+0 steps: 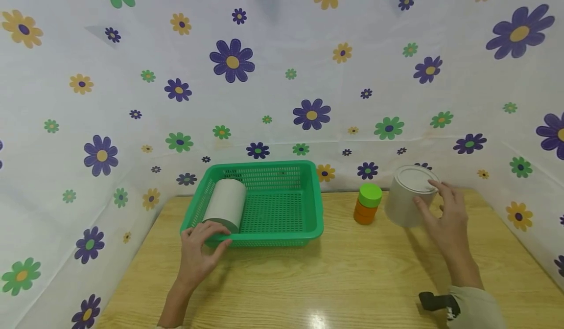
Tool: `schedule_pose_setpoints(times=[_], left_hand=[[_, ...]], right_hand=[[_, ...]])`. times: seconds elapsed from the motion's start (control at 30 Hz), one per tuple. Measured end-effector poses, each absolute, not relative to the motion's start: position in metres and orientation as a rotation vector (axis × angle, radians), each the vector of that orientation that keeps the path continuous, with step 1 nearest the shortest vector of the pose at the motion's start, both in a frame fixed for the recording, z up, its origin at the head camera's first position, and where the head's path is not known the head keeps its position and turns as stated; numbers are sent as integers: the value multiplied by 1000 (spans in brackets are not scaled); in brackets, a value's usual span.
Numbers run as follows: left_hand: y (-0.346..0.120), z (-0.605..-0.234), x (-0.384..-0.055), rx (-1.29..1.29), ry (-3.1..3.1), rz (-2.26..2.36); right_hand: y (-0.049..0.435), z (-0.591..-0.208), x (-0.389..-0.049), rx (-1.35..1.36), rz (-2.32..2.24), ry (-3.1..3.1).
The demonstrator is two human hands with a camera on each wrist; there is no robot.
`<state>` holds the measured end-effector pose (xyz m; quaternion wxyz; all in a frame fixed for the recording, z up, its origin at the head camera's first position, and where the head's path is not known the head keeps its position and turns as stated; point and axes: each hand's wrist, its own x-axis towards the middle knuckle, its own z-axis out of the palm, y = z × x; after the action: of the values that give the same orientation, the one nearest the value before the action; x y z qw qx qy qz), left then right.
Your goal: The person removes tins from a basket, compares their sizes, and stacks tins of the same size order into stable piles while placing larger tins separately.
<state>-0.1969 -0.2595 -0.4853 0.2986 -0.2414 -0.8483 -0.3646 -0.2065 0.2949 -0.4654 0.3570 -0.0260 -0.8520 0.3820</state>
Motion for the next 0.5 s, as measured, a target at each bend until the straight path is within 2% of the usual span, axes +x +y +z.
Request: schedule_pose_setpoints(times=[0.5], left_hand=[[-258, -485, -197, -641, -2247, -954]], right_hand=[[283, -432, -195, 68, 952, -2147]])
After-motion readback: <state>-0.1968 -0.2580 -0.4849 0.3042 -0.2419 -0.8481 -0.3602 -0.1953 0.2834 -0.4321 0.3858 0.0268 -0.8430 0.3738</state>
